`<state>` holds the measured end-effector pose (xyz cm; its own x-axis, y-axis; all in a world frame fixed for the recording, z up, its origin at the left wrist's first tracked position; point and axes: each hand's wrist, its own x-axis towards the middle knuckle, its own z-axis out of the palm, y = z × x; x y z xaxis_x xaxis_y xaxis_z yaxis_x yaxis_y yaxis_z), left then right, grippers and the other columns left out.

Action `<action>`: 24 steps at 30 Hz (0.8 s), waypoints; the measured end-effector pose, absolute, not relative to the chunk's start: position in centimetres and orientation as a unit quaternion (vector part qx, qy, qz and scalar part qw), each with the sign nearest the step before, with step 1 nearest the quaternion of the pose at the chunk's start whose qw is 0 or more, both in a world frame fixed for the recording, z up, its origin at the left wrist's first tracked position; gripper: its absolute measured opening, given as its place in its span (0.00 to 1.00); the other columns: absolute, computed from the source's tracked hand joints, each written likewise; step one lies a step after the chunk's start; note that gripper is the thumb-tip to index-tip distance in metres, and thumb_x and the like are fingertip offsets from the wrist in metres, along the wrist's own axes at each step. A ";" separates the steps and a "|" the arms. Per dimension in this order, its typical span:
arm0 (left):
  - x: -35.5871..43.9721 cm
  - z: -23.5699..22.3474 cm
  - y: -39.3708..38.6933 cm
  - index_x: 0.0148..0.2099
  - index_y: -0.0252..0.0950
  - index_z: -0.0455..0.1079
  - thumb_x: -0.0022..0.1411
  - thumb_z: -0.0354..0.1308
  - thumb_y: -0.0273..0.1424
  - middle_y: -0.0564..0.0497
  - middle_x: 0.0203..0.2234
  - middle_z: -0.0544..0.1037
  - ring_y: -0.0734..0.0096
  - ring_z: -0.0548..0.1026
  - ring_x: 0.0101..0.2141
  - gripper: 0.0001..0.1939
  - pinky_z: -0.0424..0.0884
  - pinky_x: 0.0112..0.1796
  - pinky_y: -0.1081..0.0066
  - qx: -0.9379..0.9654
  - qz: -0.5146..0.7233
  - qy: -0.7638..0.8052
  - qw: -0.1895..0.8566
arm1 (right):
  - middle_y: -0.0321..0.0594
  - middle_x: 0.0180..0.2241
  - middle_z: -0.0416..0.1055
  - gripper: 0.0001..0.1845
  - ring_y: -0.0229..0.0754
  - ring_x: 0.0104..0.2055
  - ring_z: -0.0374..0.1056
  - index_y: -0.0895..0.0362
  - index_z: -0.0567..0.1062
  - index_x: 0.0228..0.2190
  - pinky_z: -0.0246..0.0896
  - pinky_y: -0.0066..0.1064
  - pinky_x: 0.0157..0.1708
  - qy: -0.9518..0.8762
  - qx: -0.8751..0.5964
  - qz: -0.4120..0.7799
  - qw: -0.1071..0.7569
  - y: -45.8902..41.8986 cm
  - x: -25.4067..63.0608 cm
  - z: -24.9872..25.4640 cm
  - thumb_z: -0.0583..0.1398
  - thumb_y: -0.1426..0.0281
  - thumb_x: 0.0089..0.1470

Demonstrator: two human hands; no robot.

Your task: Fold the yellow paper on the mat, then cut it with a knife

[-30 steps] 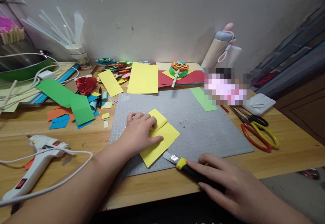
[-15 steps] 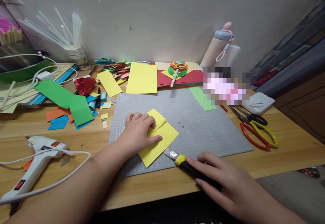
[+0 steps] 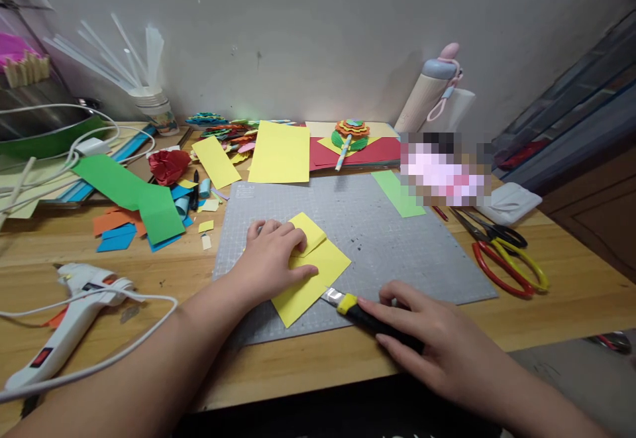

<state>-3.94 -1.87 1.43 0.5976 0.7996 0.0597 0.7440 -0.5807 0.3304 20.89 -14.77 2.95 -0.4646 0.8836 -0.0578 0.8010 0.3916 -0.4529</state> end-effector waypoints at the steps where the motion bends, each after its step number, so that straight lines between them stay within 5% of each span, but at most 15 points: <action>1: -3.9 1.4 -1.9 0.35 0.40 0.64 0.53 0.63 0.44 0.55 0.35 0.73 0.57 0.66 0.42 0.16 0.51 0.49 0.52 0.883 0.102 0.437 0.137 | 0.43 0.44 0.68 0.24 0.42 0.38 0.69 0.48 0.66 0.57 0.67 0.36 0.38 -0.829 -0.508 0.215 0.093 -14.6 20.9 3.0 0.54 0.73 0.59; 12: -4.0 1.5 -2.0 0.36 0.40 0.64 0.54 0.62 0.43 0.54 0.36 0.72 0.57 0.65 0.43 0.15 0.51 0.49 0.50 0.885 0.097 0.433 0.141 | 0.43 0.43 0.70 0.25 0.42 0.37 0.69 0.46 0.67 0.57 0.67 0.35 0.37 -0.843 -0.494 0.189 0.096 -13.3 20.8 3.2 0.54 0.72 0.59; 19: -4.6 1.6 -1.7 0.37 0.41 0.66 0.61 0.55 0.33 0.55 0.36 0.73 0.60 0.67 0.44 0.03 0.48 0.53 0.51 0.890 0.081 0.420 0.159 | 0.43 0.42 0.70 0.24 0.42 0.37 0.70 0.47 0.67 0.56 0.67 0.34 0.36 -0.847 -0.491 0.184 0.088 -12.9 21.5 3.3 0.54 0.71 0.59; 24: -4.6 1.7 -1.5 0.37 0.41 0.66 0.61 0.55 0.34 0.54 0.36 0.73 0.59 0.67 0.44 0.03 0.47 0.53 0.49 0.889 0.078 0.420 0.165 | 0.43 0.41 0.70 0.24 0.43 0.37 0.70 0.47 0.68 0.56 0.67 0.35 0.35 -0.855 -0.481 0.180 0.072 -12.6 21.7 3.2 0.53 0.71 0.59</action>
<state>-4.64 -1.51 1.67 0.6347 0.7727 -0.0002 0.7213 -0.5924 0.3590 21.68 -12.59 3.24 -0.5269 0.8484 -0.0499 0.7967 0.4727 -0.3766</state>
